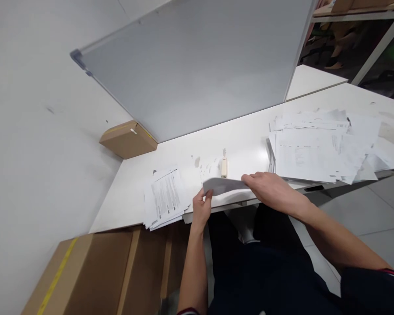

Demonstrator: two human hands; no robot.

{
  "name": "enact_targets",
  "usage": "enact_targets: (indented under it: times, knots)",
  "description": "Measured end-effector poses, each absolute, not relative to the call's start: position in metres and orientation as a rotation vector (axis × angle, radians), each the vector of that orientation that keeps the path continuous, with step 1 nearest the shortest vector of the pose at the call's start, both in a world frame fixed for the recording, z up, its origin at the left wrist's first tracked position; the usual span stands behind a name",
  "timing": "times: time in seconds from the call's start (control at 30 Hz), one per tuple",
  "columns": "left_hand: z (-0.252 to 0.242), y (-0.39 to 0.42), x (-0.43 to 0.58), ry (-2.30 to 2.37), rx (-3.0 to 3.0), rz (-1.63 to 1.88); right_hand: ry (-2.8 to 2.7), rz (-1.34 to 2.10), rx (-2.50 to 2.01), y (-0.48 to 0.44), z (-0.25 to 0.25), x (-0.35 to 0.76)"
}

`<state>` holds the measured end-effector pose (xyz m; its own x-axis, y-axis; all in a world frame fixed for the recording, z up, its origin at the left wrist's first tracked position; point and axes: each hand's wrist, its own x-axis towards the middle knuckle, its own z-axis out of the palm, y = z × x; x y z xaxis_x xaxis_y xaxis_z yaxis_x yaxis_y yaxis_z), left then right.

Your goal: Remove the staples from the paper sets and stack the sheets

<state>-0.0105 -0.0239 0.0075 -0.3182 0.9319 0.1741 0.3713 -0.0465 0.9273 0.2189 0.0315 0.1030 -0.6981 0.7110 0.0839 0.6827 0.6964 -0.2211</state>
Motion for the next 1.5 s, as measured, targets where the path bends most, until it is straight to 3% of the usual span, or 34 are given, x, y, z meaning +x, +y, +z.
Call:
enact_targets:
  times: [0.13,0.27,0.37,0.5,0.87,1.23,1.5]
  knots:
    - [0.026,-0.022,-0.014,1.643,1.283,1.459,-2.363,0.992,-1.156,0.027,0.082,0.238]
    - [0.006,-0.009,-0.009,1.730,1.265,1.394,-1.648,1.762,-1.252,0.009,0.027,0.248]
    - [-0.020,0.002,-0.001,1.819,1.325,1.379,-1.214,1.974,-1.314,-0.008,-0.006,0.250]
    - [-0.038,0.012,0.007,1.860,1.485,1.350,-1.045,1.945,-1.348,-0.019,-0.018,0.248]
    - [-0.026,0.020,0.011,1.899,1.828,1.023,-0.983,1.861,-1.385,-0.010,-0.009,0.234]
    - [-0.036,0.022,0.011,1.976,1.937,0.959,-1.056,1.806,-1.407,-0.011,-0.014,0.233]
    - [-0.034,-0.006,0.010,1.913,1.903,1.284,-1.097,1.461,-1.494,0.001,0.011,0.272]
